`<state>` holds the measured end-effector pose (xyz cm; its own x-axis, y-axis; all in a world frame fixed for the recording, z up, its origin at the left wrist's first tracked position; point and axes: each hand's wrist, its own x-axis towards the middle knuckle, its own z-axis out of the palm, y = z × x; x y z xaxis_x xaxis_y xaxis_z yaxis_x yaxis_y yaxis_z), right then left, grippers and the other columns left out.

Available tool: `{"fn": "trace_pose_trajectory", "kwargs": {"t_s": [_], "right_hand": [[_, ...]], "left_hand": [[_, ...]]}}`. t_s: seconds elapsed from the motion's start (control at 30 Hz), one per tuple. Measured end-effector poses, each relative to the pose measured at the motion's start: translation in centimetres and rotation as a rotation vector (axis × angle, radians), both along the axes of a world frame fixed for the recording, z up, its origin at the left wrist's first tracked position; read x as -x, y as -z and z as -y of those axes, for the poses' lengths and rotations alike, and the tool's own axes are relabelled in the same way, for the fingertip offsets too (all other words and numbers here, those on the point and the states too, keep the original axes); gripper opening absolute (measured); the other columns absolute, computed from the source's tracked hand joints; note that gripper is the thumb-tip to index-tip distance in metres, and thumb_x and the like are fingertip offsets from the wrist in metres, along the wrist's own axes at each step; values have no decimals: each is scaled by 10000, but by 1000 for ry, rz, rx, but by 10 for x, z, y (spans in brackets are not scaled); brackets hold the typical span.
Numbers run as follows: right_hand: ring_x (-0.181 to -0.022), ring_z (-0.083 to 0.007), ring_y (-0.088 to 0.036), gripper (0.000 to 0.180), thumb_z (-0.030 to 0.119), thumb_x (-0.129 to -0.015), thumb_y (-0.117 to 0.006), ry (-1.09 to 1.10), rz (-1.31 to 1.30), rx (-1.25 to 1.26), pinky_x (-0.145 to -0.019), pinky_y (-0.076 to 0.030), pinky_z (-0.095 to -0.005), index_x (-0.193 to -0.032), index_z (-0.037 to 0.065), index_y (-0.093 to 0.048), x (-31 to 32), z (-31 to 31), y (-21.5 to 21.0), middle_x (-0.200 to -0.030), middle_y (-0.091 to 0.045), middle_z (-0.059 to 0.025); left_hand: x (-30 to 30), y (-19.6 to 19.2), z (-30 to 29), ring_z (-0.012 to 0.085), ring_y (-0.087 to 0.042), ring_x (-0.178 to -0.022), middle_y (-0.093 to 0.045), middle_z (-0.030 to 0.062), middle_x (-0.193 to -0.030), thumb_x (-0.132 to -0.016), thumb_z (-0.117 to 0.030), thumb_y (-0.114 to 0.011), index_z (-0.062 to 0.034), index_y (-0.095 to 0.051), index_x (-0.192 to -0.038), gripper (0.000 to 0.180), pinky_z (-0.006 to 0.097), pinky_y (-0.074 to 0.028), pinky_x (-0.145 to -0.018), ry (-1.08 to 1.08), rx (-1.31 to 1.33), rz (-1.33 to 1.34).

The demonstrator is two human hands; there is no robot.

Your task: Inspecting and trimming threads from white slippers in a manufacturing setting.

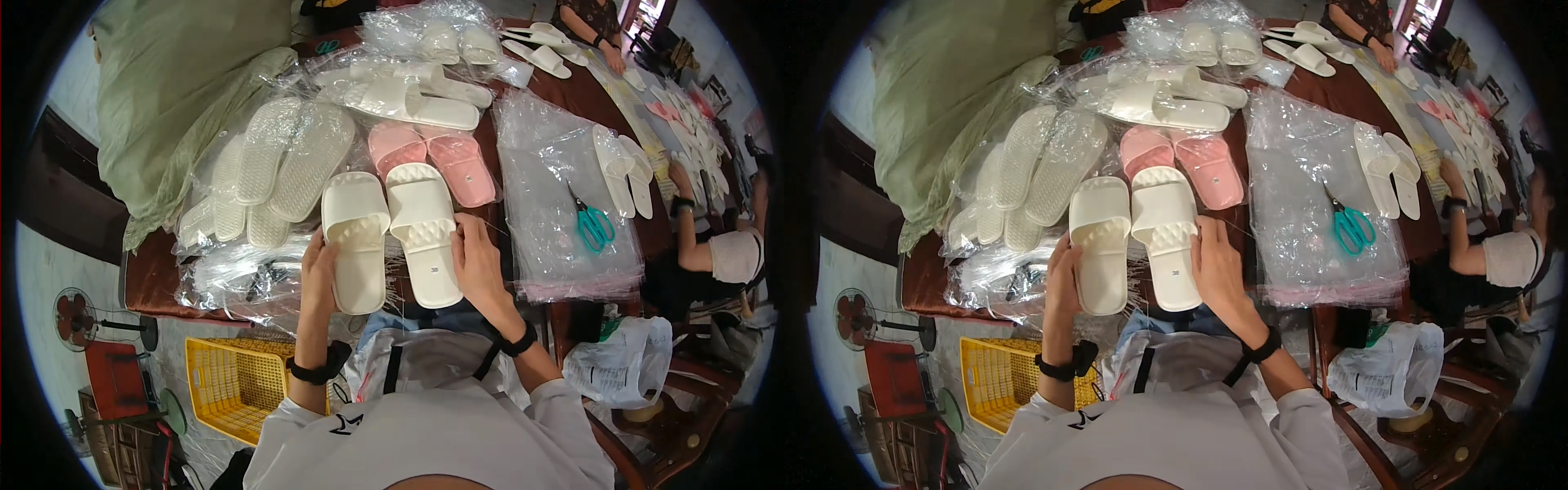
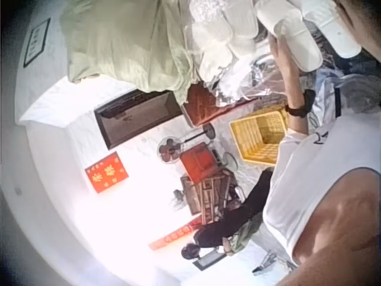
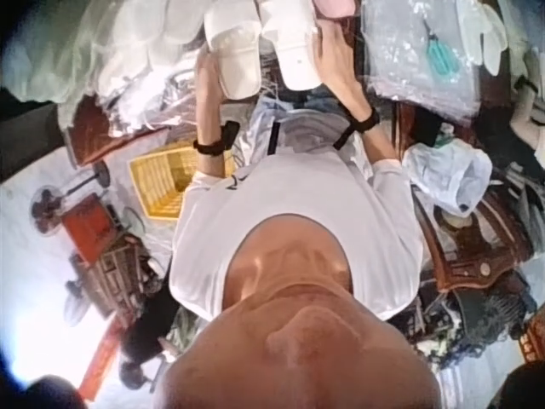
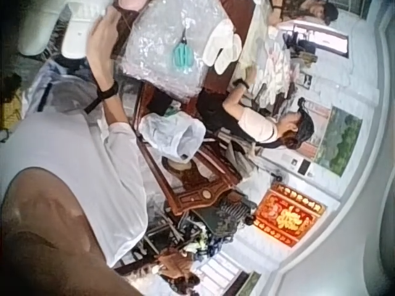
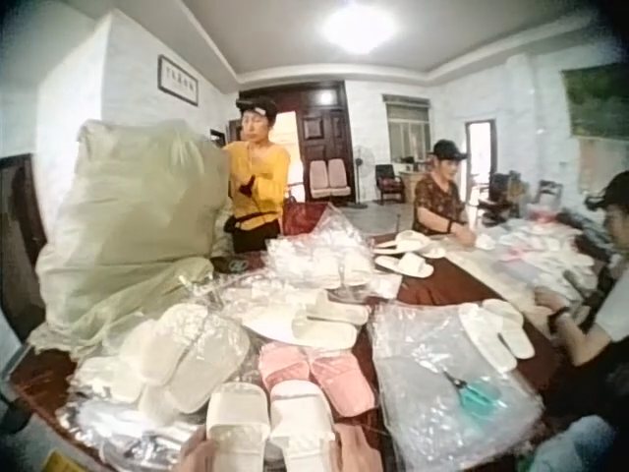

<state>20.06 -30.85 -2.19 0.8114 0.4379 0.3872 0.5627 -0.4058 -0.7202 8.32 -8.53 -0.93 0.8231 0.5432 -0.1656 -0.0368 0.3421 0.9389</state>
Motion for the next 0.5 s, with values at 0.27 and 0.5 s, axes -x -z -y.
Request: {"fn": "trace_pose_trajectory", "kwargs": {"t_s": [0.27, 0.5], "right_hand": [[-769, -394, -609, 224, 38, -865, -544, 222, 164, 321, -638, -493, -469, -1087, 16, -538, -17, 32, -13, -991, -536, -194], [-725, -354, -639, 124, 26, -792, -559, 140, 213, 632, -609, -515, -437, -914, 19, -538, -25, 23, -9, -947, -524, -147]], "left_hand": [[18, 11, 10, 314, -505, -1152, -416, 218, -1344, -808, -17, -607, -2, -324, -1422, 676, 391, -436, -951, -153, -816, 23], [19, -13, 27, 377, -394, -1241, -400, 234, -1330, -793, -13, -615, -95, -483, -1338, 567, 443, -344, -1022, -187, -1164, -76]]}}
